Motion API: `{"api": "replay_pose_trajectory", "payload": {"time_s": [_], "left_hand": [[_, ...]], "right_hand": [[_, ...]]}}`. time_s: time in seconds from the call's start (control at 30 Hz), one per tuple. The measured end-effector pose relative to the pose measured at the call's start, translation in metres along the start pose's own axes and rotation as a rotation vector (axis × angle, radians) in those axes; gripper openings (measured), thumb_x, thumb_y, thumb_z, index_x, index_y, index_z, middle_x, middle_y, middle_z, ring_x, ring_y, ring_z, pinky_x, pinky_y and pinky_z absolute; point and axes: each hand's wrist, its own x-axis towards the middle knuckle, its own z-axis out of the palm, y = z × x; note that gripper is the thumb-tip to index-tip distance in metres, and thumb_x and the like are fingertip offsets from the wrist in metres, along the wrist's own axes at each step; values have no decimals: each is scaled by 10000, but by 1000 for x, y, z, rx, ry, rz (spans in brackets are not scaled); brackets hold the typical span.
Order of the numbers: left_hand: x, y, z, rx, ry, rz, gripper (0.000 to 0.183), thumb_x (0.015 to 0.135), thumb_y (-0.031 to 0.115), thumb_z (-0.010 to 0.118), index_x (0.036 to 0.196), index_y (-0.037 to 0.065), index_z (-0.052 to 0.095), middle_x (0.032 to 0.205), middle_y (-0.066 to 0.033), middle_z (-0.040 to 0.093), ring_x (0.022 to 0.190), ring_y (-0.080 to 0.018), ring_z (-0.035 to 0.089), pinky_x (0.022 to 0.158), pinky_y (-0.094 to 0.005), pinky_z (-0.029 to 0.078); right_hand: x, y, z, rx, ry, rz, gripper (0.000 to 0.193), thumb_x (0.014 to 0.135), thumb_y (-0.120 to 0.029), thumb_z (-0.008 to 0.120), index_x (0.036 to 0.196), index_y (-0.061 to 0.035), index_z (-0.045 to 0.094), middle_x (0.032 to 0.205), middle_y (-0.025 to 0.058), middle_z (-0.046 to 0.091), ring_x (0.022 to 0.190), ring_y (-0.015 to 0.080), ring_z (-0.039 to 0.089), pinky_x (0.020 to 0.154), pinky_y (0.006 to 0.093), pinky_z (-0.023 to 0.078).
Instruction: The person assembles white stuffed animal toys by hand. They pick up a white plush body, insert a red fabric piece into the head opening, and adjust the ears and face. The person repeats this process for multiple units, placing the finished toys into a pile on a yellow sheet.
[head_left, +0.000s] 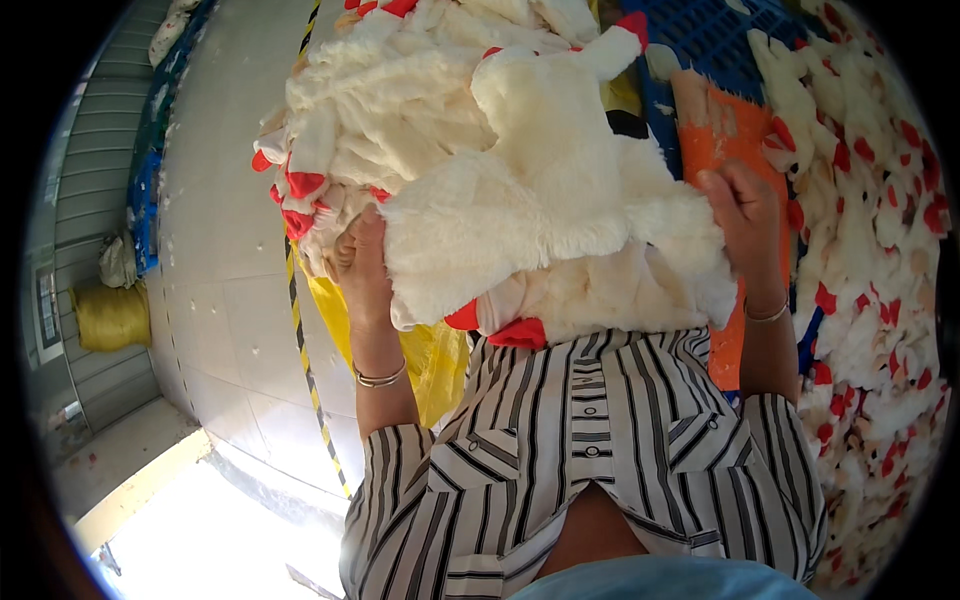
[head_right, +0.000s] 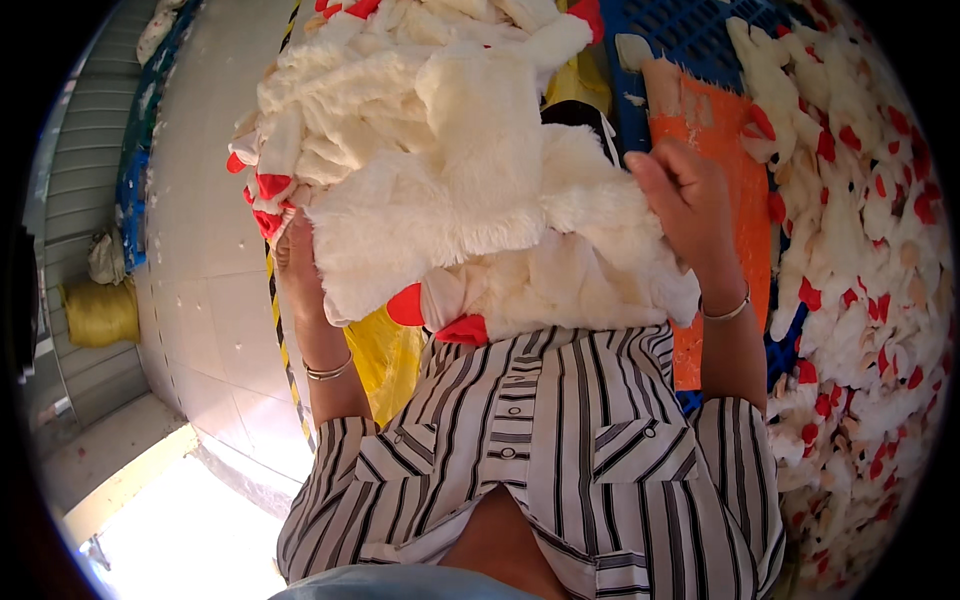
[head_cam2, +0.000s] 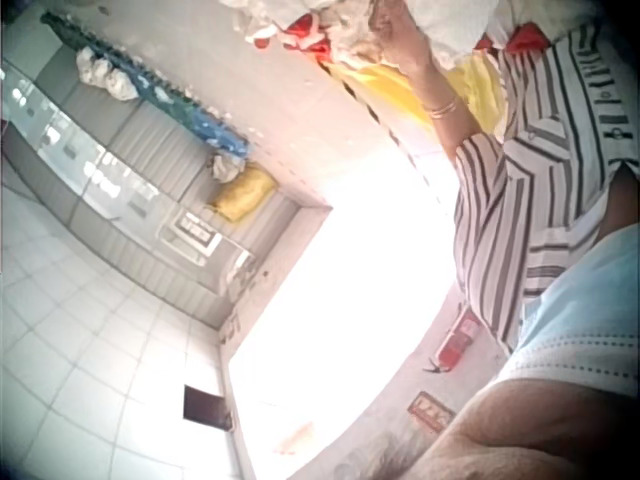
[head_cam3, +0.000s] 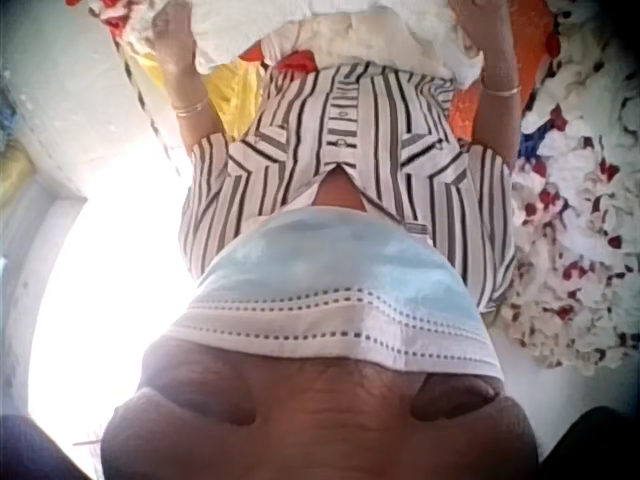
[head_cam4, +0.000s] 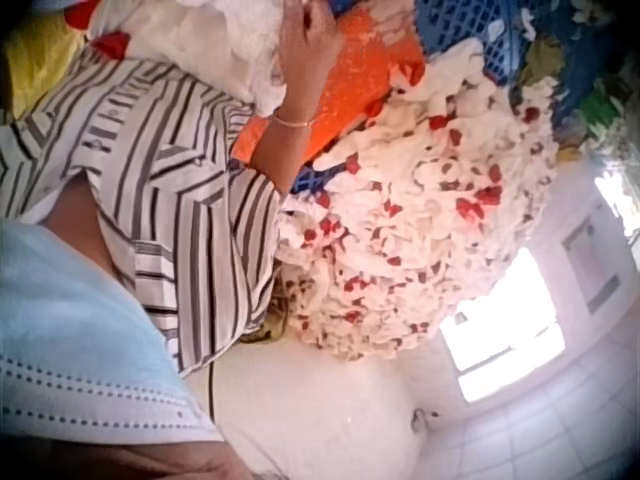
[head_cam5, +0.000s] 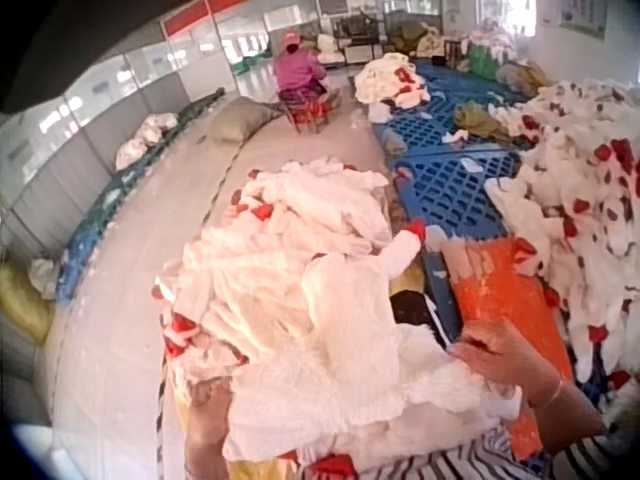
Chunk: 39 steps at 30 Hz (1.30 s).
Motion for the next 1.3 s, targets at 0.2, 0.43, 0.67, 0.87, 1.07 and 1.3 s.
{"api": "replay_pose_trajectory", "payload": {"time_s": [0.2,0.43,0.67,0.87,1.07,1.3], "left_hand": [[24,-40,-27,526,-557,-320,290,985,307,563,950,40,670,778,17,623,695,-33,516,624,-215,423],[26,-19,48,970,-544,-242,455,899,405,646,1065,-19,650,907,-80,709,832,-144,662,721,-265,505],[34,-56,57,507,-290,-210,340,866,187,699,1123,-31,651,875,-49,705,731,-119,641,677,-279,526],[37,-59,65,892,-223,513,434,797,197,748,1150,8,581,1037,-118,628,967,-233,608,823,-332,499],[-2,-66,88,1099,-535,579,394,778,111,691,1149,61,569,1030,-127,607,1020,-323,579,864,-418,489],[39,-64,67,820,-680,189,273,809,-20,515,1055,15,628,779,-87,632,698,-174,586,694,-289,492]], "right_hand": [[2,76,24,47,-437,375,409,922,-370,646,903,38,646,752,95,626,674,167,568,628,313,454],[9,24,70,-39,-595,399,573,902,-503,616,968,65,652,855,138,673,758,204,621,725,311,477],[20,49,51,-34,-177,302,297,938,-264,638,1006,25,622,818,106,667,711,177,614,662,326,484],[11,13,50,-244,-129,-68,343,859,-273,723,1000,-21,535,918,121,578,830,245,582,721,334,476],[-4,55,88,-339,-342,-186,228,841,-81,537,1045,12,575,959,210,636,914,368,617,766,387,489],[21,46,66,-144,-450,-45,170,842,-5,475,951,39,597,772,216,583,667,262,571,653,325,466]]}}
